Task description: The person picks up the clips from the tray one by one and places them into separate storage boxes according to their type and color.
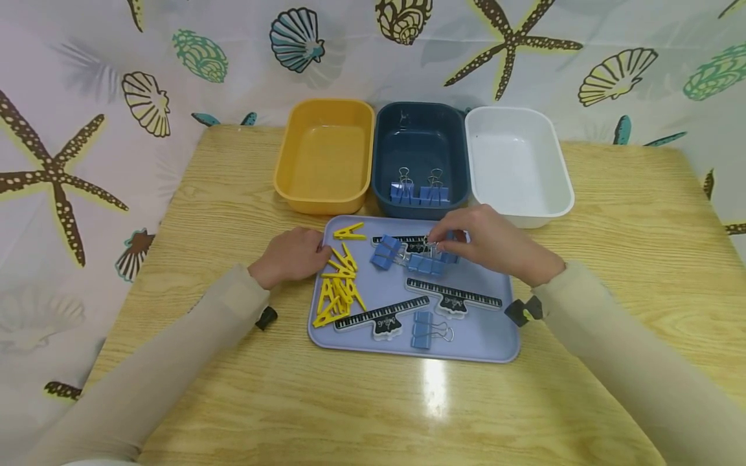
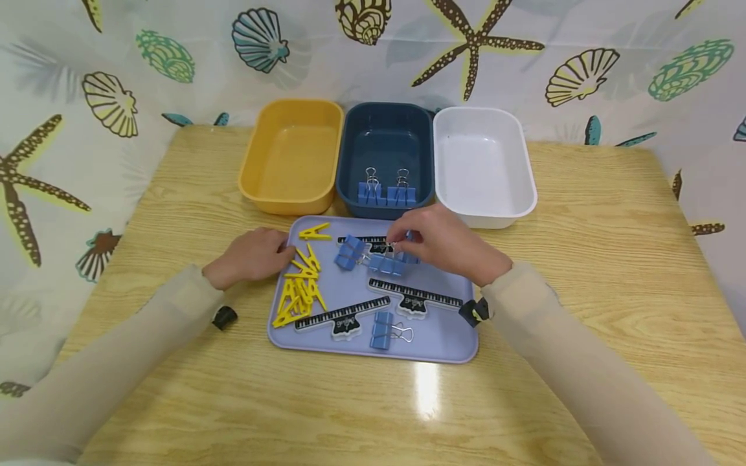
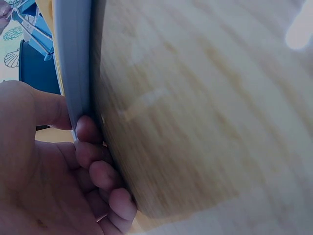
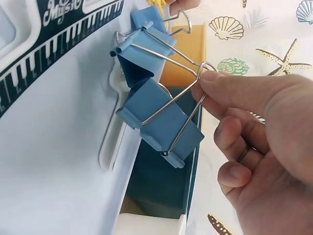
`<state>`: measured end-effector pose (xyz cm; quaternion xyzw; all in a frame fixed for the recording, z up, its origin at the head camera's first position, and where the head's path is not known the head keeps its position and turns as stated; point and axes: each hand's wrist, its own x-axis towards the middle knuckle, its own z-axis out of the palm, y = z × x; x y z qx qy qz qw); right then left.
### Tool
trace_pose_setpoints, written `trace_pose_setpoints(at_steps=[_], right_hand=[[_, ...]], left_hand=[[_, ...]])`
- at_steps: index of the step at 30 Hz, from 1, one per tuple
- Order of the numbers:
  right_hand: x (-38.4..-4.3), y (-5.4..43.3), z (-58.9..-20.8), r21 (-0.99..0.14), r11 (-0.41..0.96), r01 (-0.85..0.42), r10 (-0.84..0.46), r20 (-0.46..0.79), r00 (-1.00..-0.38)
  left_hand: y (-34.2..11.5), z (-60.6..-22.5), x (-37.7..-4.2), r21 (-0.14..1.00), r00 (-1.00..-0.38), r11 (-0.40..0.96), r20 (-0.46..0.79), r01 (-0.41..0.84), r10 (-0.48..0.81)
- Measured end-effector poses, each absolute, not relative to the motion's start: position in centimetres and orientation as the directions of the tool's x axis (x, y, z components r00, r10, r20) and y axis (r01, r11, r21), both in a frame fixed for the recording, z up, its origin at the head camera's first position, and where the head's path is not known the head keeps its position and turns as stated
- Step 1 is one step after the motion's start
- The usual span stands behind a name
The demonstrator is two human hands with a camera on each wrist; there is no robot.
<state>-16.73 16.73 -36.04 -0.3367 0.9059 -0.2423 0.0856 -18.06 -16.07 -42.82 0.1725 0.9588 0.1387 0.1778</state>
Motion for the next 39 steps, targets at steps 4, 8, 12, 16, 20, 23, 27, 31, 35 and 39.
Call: trace_pose_setpoints(at_steps=[4,8,12,16,20,23,27,31,35,39], right_hand=[[-16.8,17.0,-36.4,-0.458,0.678,-0.575,-0.634,0.031,-0.773],[-16.9,17.3,-36.5,-0.414,0.705,-0.575,-0.614,0.048,-0.788],[-16.9,17.6,-36.3,-0.39,0.741,-0.546,-0.584,0.027,-0.812],[-16.8,17.9,-36.0,-0.371,0.763,-0.529,-0.567,0.007,-0.824],[-16.7,18.4,-35.6,-0.361,0.755,-0.548,-0.582,0.019,-0.813],[-16.8,18.7,-35.4,-0.354,0.75,-0.559,-0.588,0.03,-0.808],[-17.0,19.0,-35.1,-0.354,0.746,-0.564,-0.592,0.033,-0.805],[-17.1,19.2,-34.9,-0.36,0.743,-0.564,-0.594,0.034,-0.804],[-17.2,19.3,-34.6,-0.368,0.752,-0.548,-0.586,0.008,-0.81],[-17.3,19.5,-34.2,-0.369,0.752,-0.546,-0.593,-0.018,-0.805]], left_hand=[[-16.0,-42.8,-18.1,0.326,-0.876,0.904,-0.301,0.276,0.376],[-15.9,-42.7,-17.9,0.33,-0.878,0.904,-0.302,0.27,0.372],[-15.9,-42.6,-17.9,0.333,-0.878,0.903,-0.299,0.27,0.373],[-15.9,-42.6,-17.8,0.335,-0.878,0.902,-0.297,0.273,0.376],[-15.9,-42.6,-17.8,0.332,-0.879,0.903,-0.295,0.274,0.375],[-15.9,-42.7,-17.8,0.33,-0.879,0.904,-0.295,0.274,0.374],[-16.0,-42.7,-17.8,0.336,-0.877,0.902,-0.3,0.272,0.376],[-15.9,-42.6,-17.8,0.338,-0.875,0.901,-0.302,0.272,0.378],[-15.9,-42.6,-17.8,0.326,-0.878,0.905,-0.298,0.275,0.375],[-15.9,-42.5,-17.8,0.321,-0.879,0.907,-0.3,0.273,0.371]])
